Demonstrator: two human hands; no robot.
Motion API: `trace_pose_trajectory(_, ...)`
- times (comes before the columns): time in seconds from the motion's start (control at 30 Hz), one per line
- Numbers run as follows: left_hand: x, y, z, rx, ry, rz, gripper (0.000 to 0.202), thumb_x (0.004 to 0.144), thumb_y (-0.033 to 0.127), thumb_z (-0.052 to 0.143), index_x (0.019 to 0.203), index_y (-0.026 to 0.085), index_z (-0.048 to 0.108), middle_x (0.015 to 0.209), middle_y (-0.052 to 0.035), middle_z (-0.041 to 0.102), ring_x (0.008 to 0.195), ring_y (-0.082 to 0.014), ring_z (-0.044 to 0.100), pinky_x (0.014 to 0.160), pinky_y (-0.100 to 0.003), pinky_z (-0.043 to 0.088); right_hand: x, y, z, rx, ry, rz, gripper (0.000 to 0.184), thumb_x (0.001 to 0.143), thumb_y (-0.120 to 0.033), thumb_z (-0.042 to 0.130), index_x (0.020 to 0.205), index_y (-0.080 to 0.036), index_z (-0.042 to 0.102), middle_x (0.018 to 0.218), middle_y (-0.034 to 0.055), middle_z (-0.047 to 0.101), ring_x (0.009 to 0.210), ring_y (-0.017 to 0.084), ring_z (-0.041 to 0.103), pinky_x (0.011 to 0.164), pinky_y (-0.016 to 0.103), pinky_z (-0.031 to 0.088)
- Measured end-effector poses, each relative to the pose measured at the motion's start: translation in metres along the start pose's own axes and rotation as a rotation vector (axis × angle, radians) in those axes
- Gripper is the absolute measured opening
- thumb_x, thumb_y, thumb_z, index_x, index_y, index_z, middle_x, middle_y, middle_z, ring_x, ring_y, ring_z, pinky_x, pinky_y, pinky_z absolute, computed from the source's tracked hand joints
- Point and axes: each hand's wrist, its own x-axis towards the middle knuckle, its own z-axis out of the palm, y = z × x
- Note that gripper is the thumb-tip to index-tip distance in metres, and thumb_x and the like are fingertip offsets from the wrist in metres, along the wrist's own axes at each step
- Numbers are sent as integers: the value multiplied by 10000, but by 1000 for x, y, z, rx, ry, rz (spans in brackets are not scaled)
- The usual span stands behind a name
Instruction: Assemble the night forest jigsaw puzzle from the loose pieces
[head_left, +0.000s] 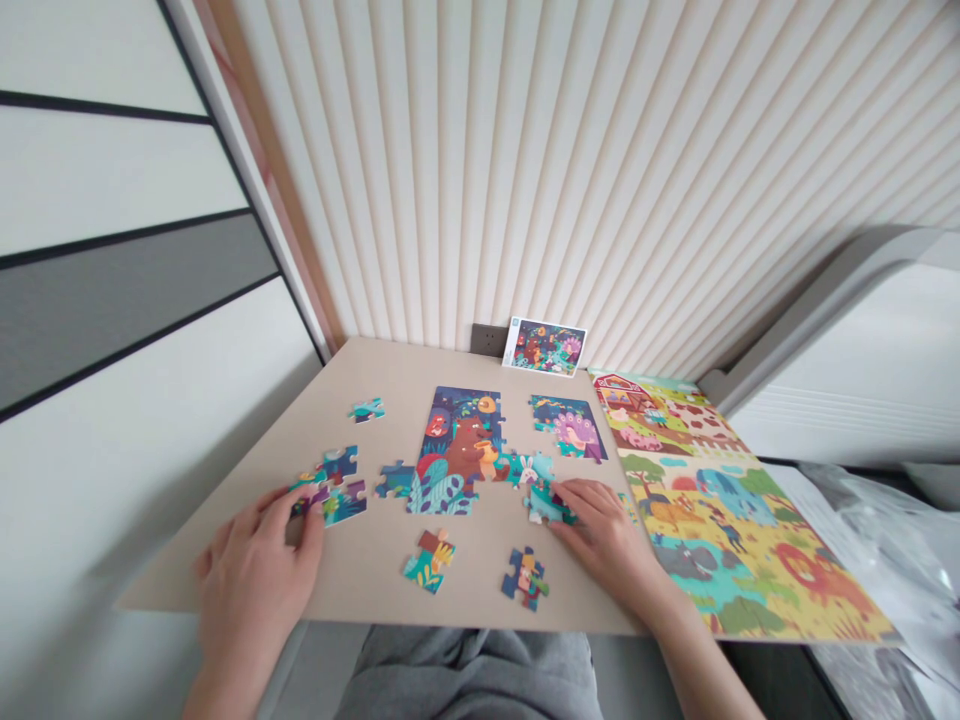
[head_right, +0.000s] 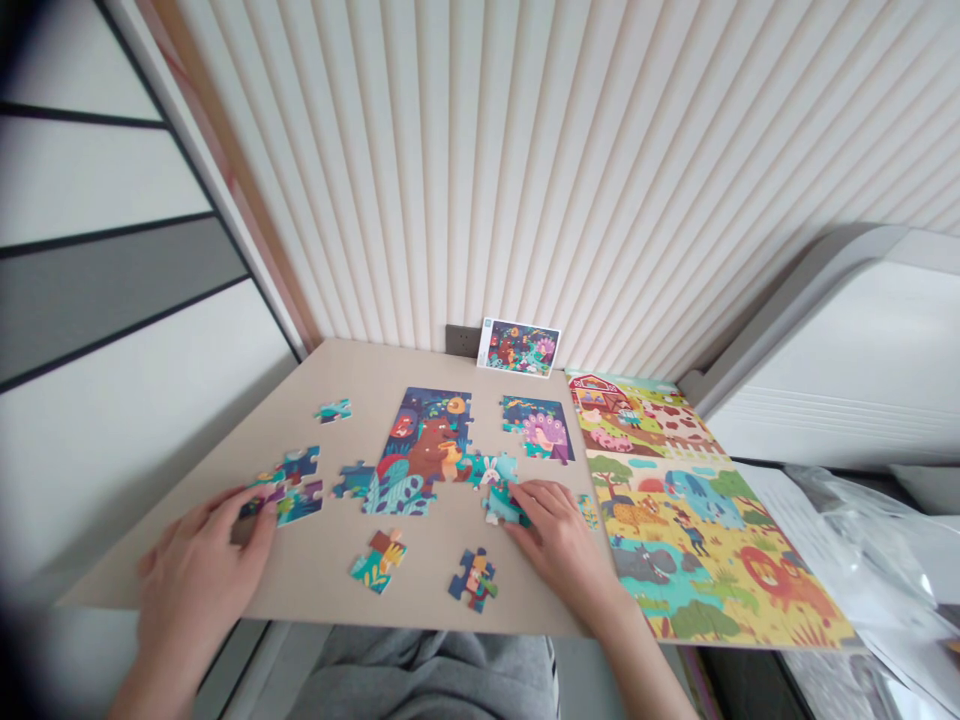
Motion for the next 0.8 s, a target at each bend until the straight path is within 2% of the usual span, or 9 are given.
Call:
trace_pose_trajectory(0.13, 0, -1, 2, 7, 7, 9, 392, 1033, 449, 437, 1258, 221, 662, 1309, -126, 648, 1183, -369, 566, 961, -499, 431, -2, 7, 2, 13, -25, 1, 430, 1000, -316, 630, 1428, -293, 596, 1320, 100, 679, 1231, 312, 612, 1045, 519, 515)
trace_pose_trajectory(0.3, 1, -1, 1, -3, 12, 16, 376, 1026, 448, 452, 1244, 226, 663, 1303, -126, 653, 1178, -377, 571, 950, -508, 440, 0, 0, 5, 64, -27, 21, 415, 1015, -302, 603, 1430, -310, 599, 1327, 78, 689, 1247, 289, 615, 1061, 486, 514)
trace_pose_trajectory(0.53, 1, -4, 1, 4, 21, 22, 396, 1023, 458, 439, 1251, 220, 658, 1301, -132, 654, 1161, -386, 571, 942, -524, 442, -3, 11, 6, 76, 142, 125, 384, 1003, -321, 612, 1384, -276, 632, 1341, 96, 676, 1273, 298, 596, 1074, 505, 498)
trace_pose_trajectory(0.67, 1, -5, 3, 6, 22, 27, 409, 1021, 475, 430, 1251, 223, 655, 1300, -126, 657, 1153, -395, 574, 921, -526, 452, -6, 14, 10, 57, 87, 125, 466, 953, -367, 690, 1406, -285, 617, 1364, 96, 667, 1300, 317, 576, 1090, 534, 481)
trace_pose_trajectory(0.8, 1, -3, 2, 4, 24, 24, 422, 1025, 484, 416, 1252, 220, 655, 1301, -132, 656, 1158, -401, 574, 927, -534, 454, -4, 8, 10, 61, 31, 113, 457, 954, -351, 687, 1403, -308, 619, 1363, 80, 672, 1309, 301, 573, 1097, 520, 475)
